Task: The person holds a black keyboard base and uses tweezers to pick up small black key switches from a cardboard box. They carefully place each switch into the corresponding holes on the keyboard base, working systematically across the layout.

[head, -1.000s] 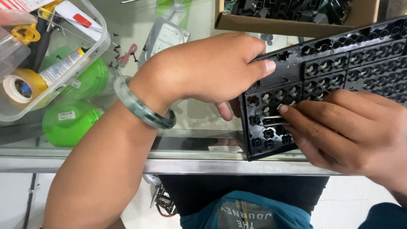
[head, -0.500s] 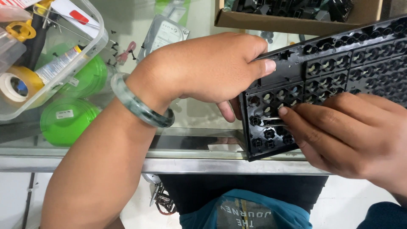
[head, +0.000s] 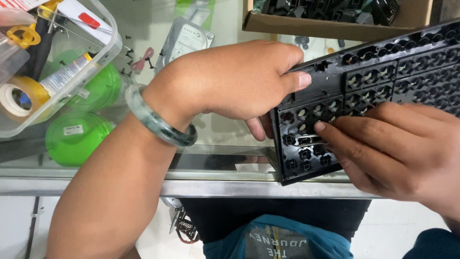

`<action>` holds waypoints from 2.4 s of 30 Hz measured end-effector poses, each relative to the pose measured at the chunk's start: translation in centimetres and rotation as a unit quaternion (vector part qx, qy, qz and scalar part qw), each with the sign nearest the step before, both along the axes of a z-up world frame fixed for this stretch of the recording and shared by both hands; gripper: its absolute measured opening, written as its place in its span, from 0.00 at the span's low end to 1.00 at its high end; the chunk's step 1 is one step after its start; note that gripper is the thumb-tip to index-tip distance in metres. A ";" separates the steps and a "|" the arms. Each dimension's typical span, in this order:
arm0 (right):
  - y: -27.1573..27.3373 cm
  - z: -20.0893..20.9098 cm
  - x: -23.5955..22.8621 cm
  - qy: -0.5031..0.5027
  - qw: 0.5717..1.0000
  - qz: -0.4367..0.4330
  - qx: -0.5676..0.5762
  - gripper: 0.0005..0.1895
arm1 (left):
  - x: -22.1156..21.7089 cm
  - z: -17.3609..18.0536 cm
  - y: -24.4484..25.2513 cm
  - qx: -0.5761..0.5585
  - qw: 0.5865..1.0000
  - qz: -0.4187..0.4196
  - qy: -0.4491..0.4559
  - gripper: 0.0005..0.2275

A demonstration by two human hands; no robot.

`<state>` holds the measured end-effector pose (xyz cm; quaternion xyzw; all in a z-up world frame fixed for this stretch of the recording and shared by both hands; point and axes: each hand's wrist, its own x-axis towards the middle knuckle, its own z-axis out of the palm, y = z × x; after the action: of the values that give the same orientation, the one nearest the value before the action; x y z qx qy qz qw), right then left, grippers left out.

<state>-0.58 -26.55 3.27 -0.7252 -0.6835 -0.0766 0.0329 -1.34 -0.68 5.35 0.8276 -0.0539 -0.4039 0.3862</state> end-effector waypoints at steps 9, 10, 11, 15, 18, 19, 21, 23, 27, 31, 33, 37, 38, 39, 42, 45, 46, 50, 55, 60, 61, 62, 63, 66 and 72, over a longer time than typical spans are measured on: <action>0.1 0.0 0.0 0.008 1.000 -0.010 0.003 0.15 | 0.0 0.0 0.0 -0.001 1.000 0.000 0.003 0.13; 0.1 0.1 0.0 0.008 1.000 -0.007 0.004 0.15 | 0.0 -0.1 -0.1 -0.001 1.000 0.000 0.000 0.13; 0.1 0.1 0.0 0.008 1.000 -0.003 0.004 0.15 | 0.0 -0.2 -0.1 -0.001 1.000 0.000 -0.003 0.13; 0.0 0.0 -0.1 0.004 1.000 -0.008 -0.002 0.16 | -0.1 0.2 -0.1 0.009 1.000 0.000 0.004 0.12; -0.1 0.1 -0.1 -0.009 1.000 -0.002 -0.011 0.16 | 0.0 0.2 -0.1 0.008 1.000 -0.001 0.008 0.13; -0.1 0.1 0.0 -0.001 1.000 0.002 -0.011 0.17 | 0.0 0.2 -0.1 0.007 1.000 -0.001 0.007 0.13; -0.2 0.1 0.1 0.007 1.000 0.005 -0.011 0.17 | 0.0 0.2 -0.1 0.006 1.000 -0.002 0.007 0.13; -0.3 0.0 0.2 -0.001 1.000 0.015 -0.019 0.18 | 0.0 0.2 -0.1 0.009 1.000 -0.004 0.004 0.13; -0.1 0.1 -0.2 0.009 1.000 -0.001 -0.005 0.16 | 0.0 0.1 0.0 0.006 1.000 -0.006 0.009 0.13; -0.6 0.1 -0.4 -0.022 0.998 -0.012 -0.054 0.19 | 0.0 0.1 0.0 0.003 1.000 -0.009 0.010 0.14; -0.8 0.1 -0.5 -0.024 0.998 -0.017 -0.061 0.20 | -0.1 0.3 0.0 0.004 1.000 -0.013 0.005 0.14; -0.7 0.3 -0.6 -0.004 0.998 -0.017 -0.056 0.20 | -0.2 0.6 -0.1 0.012 1.000 -0.008 0.021 0.14; -0.6 0.3 -0.6 -0.003 0.998 -0.015 -0.054 0.19 | -0.2 0.6 -0.1 0.012 1.000 -0.009 0.025 0.13; -0.6 0.2 -0.7 -0.004 0.998 -0.016 -0.053 0.19 | -0.2 0.6 -0.1 0.012 1.000 -0.009 0.024 0.13; -0.5 0.1 -0.7 -0.010 0.998 -0.007 -0.056 0.18 | -0.2 0.6 -0.2 0.011 0.999 -0.015 0.030 0.13; -0.1 0.1 -0.5 -0.003 1.000 -0.016 -0.022 0.15 | -0.2 0.9 -0.2 0.018 0.999 -0.012 0.032 0.13; 0.0 0.1 -0.4 -0.004 1.000 -0.010 -0.023 0.15 | -0.2 0.8 -0.2 0.020 0.999 -0.017 0.032 0.14; -0.3 -0.3 0.2 0.034 0.999 0.000 -0.010 0.14 | -0.2 0.9 -0.3 0.019 0.999 -0.024 0.037 0.14; 0.0 -0.4 0.9 0.074 0.995 0.020 0.065 0.10 | -0.1 1.1 -0.3 0.018 0.998 -0.013 0.052 0.13; -1.5 -1.9 1.0 0.076 0.987 0.036 0.135 0.13 | -0.1 1.0 -0.3 0.017 0.999 -0.014 0.047 0.15; -1.2 -1.1 0.5 0.070 0.994 0.009 0.089 0.13 | -0.1 1.2 -0.4 0.021 0.998 -0.011 0.049 0.15; -0.8 -0.4 0.0 0.063 0.997 -0.019 0.043 0.14 | -0.1 1.3 -0.4 0.025 0.998 -0.008 0.052 0.14; -0.7 -0.5 0.1 0.063 0.997 -0.019 0.043 0.14 | -0.2 1.4 -0.4 0.025 0.998 -0.008 0.052 0.14; -0.7 -1.0 -0.2 0.052 0.998 -0.011 0.042 0.14 | -0.2 1.4 -0.3 0.055 0.997 -0.030 0.035 0.15; 1.2 -1.1 -3.0 -0.011 0.993 0.121 0.008 0.12 | -0.5 1.4 -0.1 0.046 0.998 -0.043 0.016 0.17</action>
<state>-3.62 -25.37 2.16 -0.6358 -0.7660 -0.0852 0.0404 -1.87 -0.83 6.71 0.8350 -0.0648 -0.4350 0.3306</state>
